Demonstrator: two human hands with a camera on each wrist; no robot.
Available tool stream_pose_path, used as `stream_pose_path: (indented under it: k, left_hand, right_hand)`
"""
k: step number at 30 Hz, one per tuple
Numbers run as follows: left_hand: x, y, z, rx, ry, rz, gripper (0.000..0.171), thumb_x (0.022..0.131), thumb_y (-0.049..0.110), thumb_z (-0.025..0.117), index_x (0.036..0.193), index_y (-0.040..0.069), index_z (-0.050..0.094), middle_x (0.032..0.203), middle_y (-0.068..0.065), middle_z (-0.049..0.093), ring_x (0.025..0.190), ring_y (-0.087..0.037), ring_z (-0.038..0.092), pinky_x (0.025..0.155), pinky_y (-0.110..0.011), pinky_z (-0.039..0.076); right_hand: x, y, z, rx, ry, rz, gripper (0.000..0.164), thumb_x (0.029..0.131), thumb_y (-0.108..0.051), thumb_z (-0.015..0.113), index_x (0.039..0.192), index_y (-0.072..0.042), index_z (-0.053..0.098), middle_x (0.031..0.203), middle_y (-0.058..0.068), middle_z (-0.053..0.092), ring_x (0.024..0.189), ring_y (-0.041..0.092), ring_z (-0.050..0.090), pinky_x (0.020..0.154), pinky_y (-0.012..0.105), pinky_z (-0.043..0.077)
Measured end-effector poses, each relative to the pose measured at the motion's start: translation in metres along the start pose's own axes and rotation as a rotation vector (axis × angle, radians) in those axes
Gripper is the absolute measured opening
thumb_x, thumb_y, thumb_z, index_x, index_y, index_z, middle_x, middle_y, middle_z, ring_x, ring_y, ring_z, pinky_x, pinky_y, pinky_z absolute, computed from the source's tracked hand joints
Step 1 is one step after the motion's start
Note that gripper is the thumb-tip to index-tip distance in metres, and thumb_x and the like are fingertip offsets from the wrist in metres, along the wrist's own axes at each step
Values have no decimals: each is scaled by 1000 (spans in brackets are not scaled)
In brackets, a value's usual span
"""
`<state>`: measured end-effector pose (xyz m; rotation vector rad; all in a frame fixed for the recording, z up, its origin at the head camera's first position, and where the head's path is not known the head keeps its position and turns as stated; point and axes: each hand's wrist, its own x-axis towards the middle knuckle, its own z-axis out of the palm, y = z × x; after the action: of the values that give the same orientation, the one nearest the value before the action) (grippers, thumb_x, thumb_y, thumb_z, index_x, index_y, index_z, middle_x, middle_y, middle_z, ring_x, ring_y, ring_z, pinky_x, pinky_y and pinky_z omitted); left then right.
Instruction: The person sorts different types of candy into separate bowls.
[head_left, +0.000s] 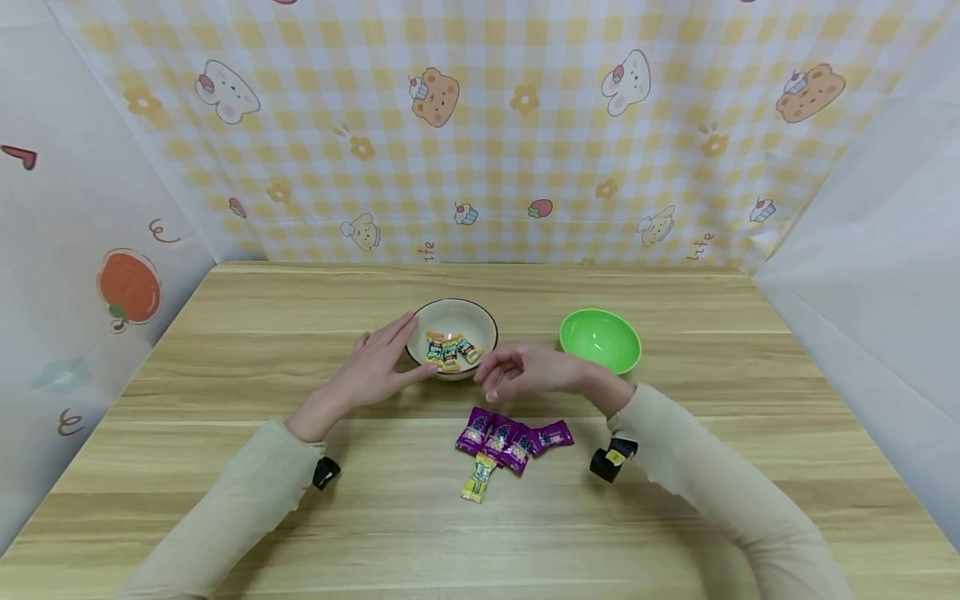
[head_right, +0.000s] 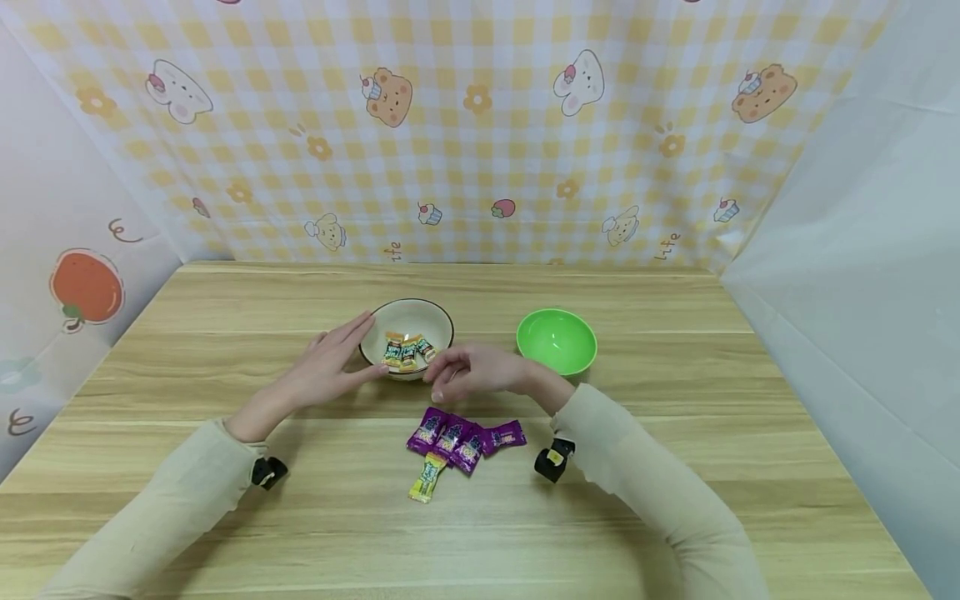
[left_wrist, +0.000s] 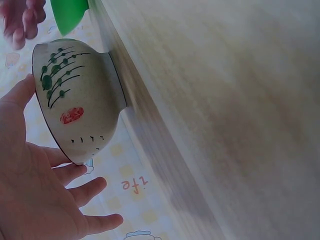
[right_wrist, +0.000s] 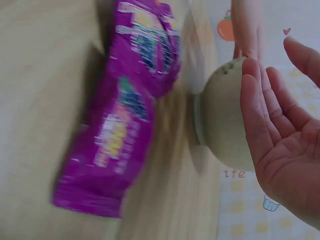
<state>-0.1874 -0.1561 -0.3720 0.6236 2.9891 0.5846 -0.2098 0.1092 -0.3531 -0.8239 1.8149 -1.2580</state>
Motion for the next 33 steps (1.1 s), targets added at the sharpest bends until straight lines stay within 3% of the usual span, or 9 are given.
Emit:
stream_pose_path:
  k: [6, 16, 24, 33]
  left_hand:
    - [0, 0, 0, 5, -2, 2, 88, 81, 62, 43, 141, 3, 15, 145, -11, 12, 128, -32, 17, 97, -58, 9]
    - [-1, 1, -1, -5, -3, 2, 89, 81, 62, 43, 141, 3, 15, 145, -10, 11, 128, -32, 17, 97, -57, 8]
    - [-1, 2, -2, -7, -9, -3, 89, 81, 62, 43, 141, 3, 15, 145, -10, 11, 128, -32, 17, 97, -57, 8]
    - [-1, 3, -3, -2, -11, -8, 88, 81, 62, 43, 141, 4, 15, 145, -10, 11, 128, -32, 16, 97, -58, 7]
  right_hand:
    - [-4, 8, 14, -49, -84, 11, 35, 79, -4, 64, 110, 6, 52, 97, 14, 59, 88, 21, 58, 78, 33, 47]
    - [1, 15, 33, -139, -234, -87, 31, 79, -4, 64, 107, 3, 54, 97, 11, 59, 90, 18, 57, 79, 30, 46]
    - [4, 15, 41, -155, -256, -71, 32, 78, -1, 66, 107, 1, 55, 96, 10, 60, 90, 18, 56, 80, 30, 45]
    - [-1, 14, 50, -391, -226, -123, 29, 76, -6, 68, 104, -5, 58, 92, -2, 60, 87, 7, 56, 77, 22, 45]
